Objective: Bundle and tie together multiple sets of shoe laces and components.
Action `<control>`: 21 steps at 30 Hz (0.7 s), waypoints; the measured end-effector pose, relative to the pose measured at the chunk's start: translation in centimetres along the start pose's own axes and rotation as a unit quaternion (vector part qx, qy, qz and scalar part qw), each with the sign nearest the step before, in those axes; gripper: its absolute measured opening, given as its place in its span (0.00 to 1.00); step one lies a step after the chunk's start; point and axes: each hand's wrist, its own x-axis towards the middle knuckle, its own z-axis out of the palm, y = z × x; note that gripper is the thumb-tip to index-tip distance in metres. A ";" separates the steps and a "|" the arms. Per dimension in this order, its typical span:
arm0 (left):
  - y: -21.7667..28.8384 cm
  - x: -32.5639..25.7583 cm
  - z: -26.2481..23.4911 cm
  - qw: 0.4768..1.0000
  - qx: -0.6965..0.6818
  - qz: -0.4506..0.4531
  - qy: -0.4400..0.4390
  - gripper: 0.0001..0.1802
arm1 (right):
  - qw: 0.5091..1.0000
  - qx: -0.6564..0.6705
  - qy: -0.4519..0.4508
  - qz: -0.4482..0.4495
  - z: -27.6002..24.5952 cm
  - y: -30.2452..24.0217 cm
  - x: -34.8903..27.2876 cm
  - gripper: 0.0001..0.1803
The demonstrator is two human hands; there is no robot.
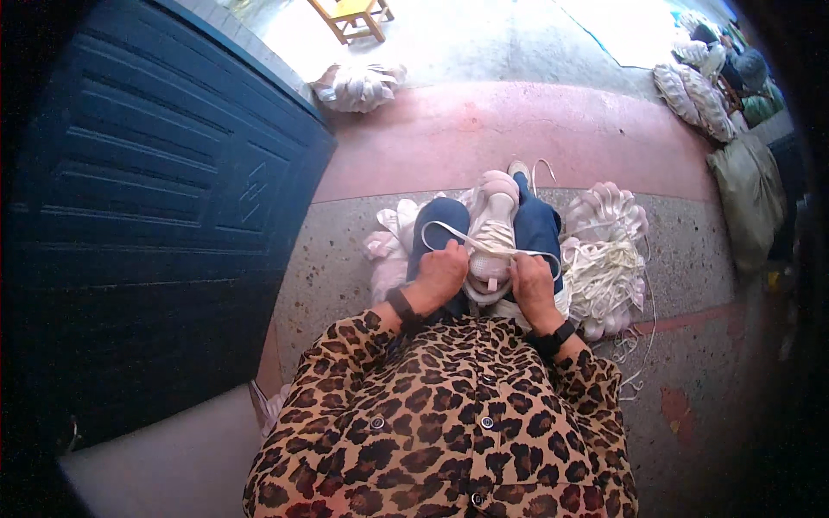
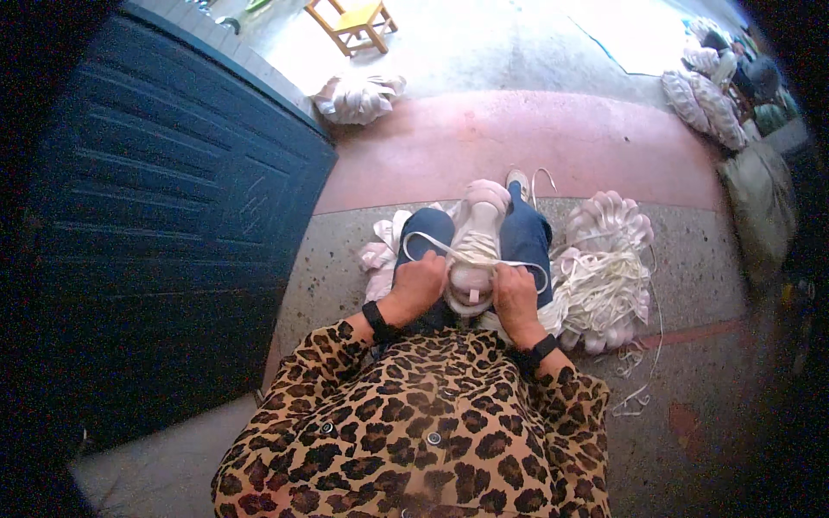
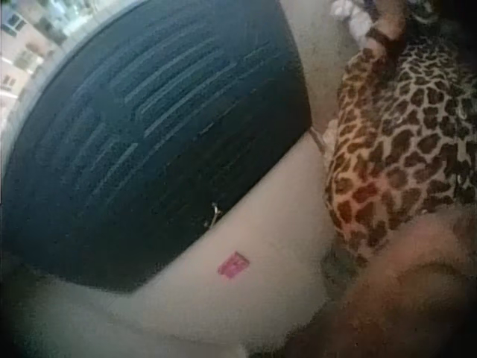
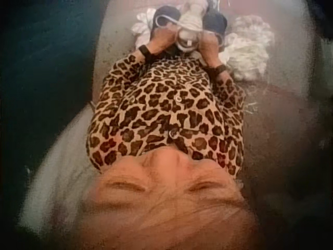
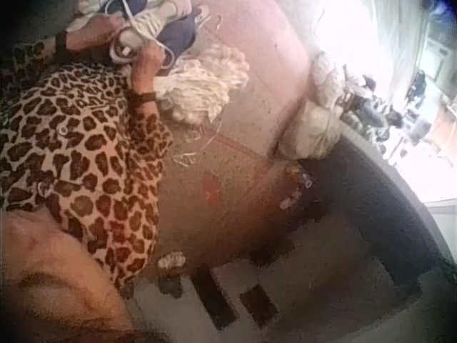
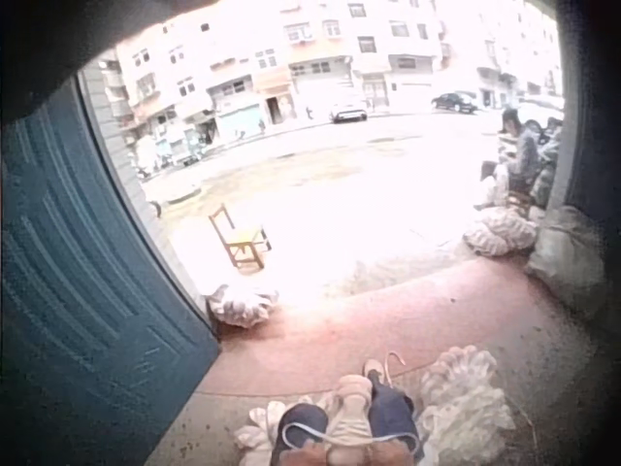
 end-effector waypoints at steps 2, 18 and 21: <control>0.7 0.7 0.2 1.000 -0.017 -0.006 -0.017 0.07 | 0.998 0.021 0.021 -0.052 -0.9 0.2 0.2 0.10; 2.0 3.6 3.2 0.963 0.103 0.248 -0.027 0.03 | 0.989 -0.107 0.066 -0.073 -0.2 1.7 -1.3 0.07; 1.8 4.2 2.3 0.967 -0.122 0.222 -0.009 0.02 | 0.991 -0.046 0.112 -0.060 0.5 2.2 -1.5 0.06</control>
